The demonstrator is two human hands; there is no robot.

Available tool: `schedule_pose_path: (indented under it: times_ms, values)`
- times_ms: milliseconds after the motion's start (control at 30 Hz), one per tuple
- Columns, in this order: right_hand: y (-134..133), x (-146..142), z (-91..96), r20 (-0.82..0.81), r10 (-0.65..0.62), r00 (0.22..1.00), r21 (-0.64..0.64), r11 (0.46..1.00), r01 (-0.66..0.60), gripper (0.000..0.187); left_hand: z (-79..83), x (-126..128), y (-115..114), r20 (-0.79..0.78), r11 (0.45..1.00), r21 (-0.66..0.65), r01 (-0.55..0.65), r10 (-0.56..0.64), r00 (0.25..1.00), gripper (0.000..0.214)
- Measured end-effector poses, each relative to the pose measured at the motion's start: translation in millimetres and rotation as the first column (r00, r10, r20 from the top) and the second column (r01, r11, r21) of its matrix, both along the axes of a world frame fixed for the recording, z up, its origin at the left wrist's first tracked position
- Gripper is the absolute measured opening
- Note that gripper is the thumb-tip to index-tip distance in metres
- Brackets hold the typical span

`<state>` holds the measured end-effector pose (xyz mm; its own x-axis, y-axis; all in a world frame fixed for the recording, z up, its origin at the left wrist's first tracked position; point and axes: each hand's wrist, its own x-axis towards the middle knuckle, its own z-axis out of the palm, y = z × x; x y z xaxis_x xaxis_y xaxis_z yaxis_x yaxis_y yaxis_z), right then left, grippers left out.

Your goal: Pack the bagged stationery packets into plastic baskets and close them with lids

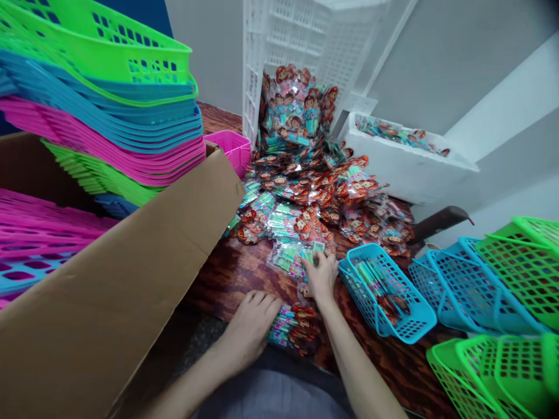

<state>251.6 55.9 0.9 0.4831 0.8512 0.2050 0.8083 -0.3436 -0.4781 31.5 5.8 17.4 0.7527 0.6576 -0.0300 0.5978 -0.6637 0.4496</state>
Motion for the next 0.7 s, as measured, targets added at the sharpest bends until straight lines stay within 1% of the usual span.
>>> schedule_pose_path:
  times_ms: [33,100,167,200,267,333,367,400,433,500,533,567,600,667,700]
  values:
    - [0,0,1.2,0.084,0.052,0.995,-0.01,0.999,-0.051,0.013,-0.7,0,-1,0.005,1.0,-0.003,-0.005,0.005,1.0,0.06]
    - [0,6,6.6,0.227,0.18,0.957,-0.02,0.983,-0.18,0.012,-1.6,-1,-2,0.021,1.0,-0.009,-0.015,0.015,1.0,0.059]
    - [1,13,14.1,0.289,0.287,0.913,-0.05,0.957,-0.285,0.012,-1.9,-1,-3,0.039,1.0,-0.016,-0.022,0.023,0.999,0.06]
    - [1,17,18.3,0.307,0.314,0.899,-0.067,0.949,-0.309,0.012,-1.9,-1,-3,0.045,1.0,-0.018,-0.025,0.026,0.999,0.06]
    - [-1,21,27.7,0.351,0.312,0.883,-0.073,0.949,-0.306,0.011,-1.2,-2,-3,0.045,0.999,-0.019,-0.028,0.029,0.999,0.061]
    - [-6,20,37.4,0.37,0.265,0.89,-0.012,0.96,-0.28,0.015,-0.1,-2,-3,0.036,1.0,-0.01,-0.025,0.026,0.999,0.061]
    - [-9,18,41.8,0.345,0.267,0.9,0.025,0.956,-0.293,0.018,0.6,-2,-3,0.031,1.0,-0.004,-0.021,0.021,0.999,0.06]
    - [-12,15,45.7,0.295,0.308,0.904,0.044,0.941,-0.335,0.024,1.3,-2,-3,0.024,1.0,0.002,-0.015,0.015,1.0,0.06]
    - [-14,11,48.7,0.229,0.381,0.896,0.042,0.915,-0.4,0.033,1.9,-2,-3,0.018,1.0,0.009,-0.012,0.012,1.0,0.059]
    - [-15,4,51.6,0.102,0.55,0.829,-0.017,0.834,-0.551,0.049,2.8,-2,-2,0.006,1.0,0.02,-0.007,0.007,1.0,0.057]
    - [-13,0,51.4,0.06,0.616,0.785,-0.068,0.787,-0.613,0.05,3.0,-2,-2,0.0,1.0,0.024,-0.007,0.007,1.0,0.056]
    - [-9,-2,50.3,0.042,0.66,0.75,-0.122,0.749,-0.652,0.044,3.1,-2,-2,-0.004,1.0,0.027,-0.006,0.006,1.0,0.055]
    - [-5,-5,48.5,0.048,0.687,0.725,-0.175,0.721,-0.671,0.035,3.2,-1,-1,-0.006,1.0,0.029,-0.008,0.008,1.0,0.055]
    - [4,-9,44.0,0.11,0.73,0.675,-0.269,0.675,-0.687,0.022,3.3,-1,-2,-0.01,0.999,0.029,-0.015,0.015,1.0,0.054]
    - [7,-11,42.0,0.153,0.746,0.648,-0.303,0.659,-0.688,0.02,3.4,-2,-2,-0.012,0.999,0.026,-0.02,0.021,1.0,0.054]
